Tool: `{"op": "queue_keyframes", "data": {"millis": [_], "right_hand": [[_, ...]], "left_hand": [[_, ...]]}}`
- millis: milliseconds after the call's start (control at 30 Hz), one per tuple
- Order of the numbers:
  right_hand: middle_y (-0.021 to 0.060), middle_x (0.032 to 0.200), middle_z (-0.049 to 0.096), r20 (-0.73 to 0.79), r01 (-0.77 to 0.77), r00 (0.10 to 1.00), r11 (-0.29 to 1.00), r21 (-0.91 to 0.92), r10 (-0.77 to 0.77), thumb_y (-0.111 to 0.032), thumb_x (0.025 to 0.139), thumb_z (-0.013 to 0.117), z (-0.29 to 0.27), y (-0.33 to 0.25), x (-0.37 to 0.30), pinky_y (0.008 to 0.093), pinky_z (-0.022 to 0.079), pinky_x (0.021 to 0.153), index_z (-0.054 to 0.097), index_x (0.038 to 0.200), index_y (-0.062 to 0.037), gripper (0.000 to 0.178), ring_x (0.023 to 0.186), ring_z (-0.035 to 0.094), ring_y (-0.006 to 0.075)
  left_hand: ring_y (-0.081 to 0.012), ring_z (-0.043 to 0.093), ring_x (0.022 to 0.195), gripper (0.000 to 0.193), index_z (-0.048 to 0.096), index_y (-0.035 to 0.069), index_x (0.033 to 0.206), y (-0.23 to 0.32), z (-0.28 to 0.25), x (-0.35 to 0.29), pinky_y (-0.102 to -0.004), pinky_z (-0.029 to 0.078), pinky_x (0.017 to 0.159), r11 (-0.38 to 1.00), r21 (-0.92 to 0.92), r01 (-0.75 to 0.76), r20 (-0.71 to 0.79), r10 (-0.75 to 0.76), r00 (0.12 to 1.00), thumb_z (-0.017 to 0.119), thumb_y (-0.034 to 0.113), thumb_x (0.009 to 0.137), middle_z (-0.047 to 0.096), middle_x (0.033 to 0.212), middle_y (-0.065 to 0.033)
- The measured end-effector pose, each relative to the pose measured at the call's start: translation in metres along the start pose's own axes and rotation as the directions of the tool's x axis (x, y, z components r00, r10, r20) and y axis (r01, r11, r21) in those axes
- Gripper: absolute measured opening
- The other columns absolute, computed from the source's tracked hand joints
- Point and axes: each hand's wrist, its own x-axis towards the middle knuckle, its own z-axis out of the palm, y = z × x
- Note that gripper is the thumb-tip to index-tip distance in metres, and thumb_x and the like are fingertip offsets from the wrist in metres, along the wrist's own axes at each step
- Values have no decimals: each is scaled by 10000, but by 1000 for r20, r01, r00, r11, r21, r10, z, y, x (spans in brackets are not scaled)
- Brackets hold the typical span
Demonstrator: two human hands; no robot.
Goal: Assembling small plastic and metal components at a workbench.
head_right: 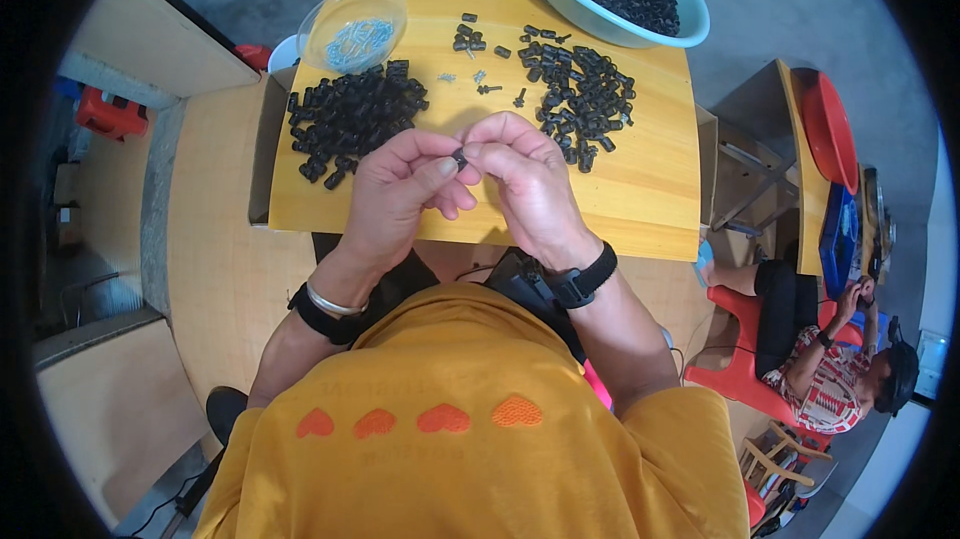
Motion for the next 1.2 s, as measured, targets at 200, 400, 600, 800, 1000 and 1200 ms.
{"op": "queue_keyframes", "data": {"millis": [200, 400, 600, 800, 1000, 1200], "right_hand": [[57, 695, 555, 25, -102, 995, 941, 323, 99, -27, 838, 515, 5, 8, -7, 322, 442, 596, 544, 883, -43, 56, 593, 499, 155], [62, 693, 558, 37, -70, 997, 950, 305, 61, -45, 851, 507, 1, 9, -4, 319, 442, 586, 539, 886, -40, 47, 591, 506, 156], [34, 752, 591, -58, 89, 994, 995, -41, -91, -48, 856, 540, 3, 4, -6, 244, 436, 703, 567, 869, -22, 40, 700, 541, 95], [34, 768, 598, 1, 51, 999, 981, -185, -51, -48, 860, 544, 0, -1, -7, 234, 430, 720, 569, 853, -16, 42, 725, 543, 87], [53, 726, 574, 25, -104, 994, 988, 109, 102, -53, 857, 531, -2, 9, -5, 287, 436, 667, 550, 827, -15, 51, 671, 526, 142], [74, 687, 549, 73, -174, 984, 946, 274, 160, -54, 851, 526, -6, 18, 0, 321, 432, 617, 530, 824, -20, 44, 610, 497, 174]], "left_hand": [[-131, 635, 683, 129, 561, -13, 1014, -6, 3, 1, -210, 493, 562, 999, -9, -54, 3, 54, 999, 523, 26, 897, 649, 832, -99], [-135, 636, 684, 130, 558, -15, 1016, -2, 3, 1, -211, 494, 562, 998, -35, -59, 9, 60, 998, 518, 26, 899, 648, 834, -102], [-133, 637, 667, 123, 562, -11, 1007, 0, 4, 1, -206, 491, 557, 999, -42, -26, -3, 26, 1000, 523, 38, 901, 650, 836, -95], [-118, 629, 653, 116, 565, -6, 999, -6, 1, -3, -200, 481, 553, 998, -17, -69, -6, 69, 998, 533, 44, 900, 650, 832, -79], [-92, 615, 665, 106, 562, -4, 992, -15, -1, -1, -190, 469, 563, 985, 35, -171, 27, 171, 985, 527, 50, 907, 642, 815, -58], [-93, 615, 669, 106, 561, -3, 991, -19, -5, 1, -193, 471, 567, 979, 107, -175, 16, 175, 985, 516, 52, 912, 638, 816, -60]]}}
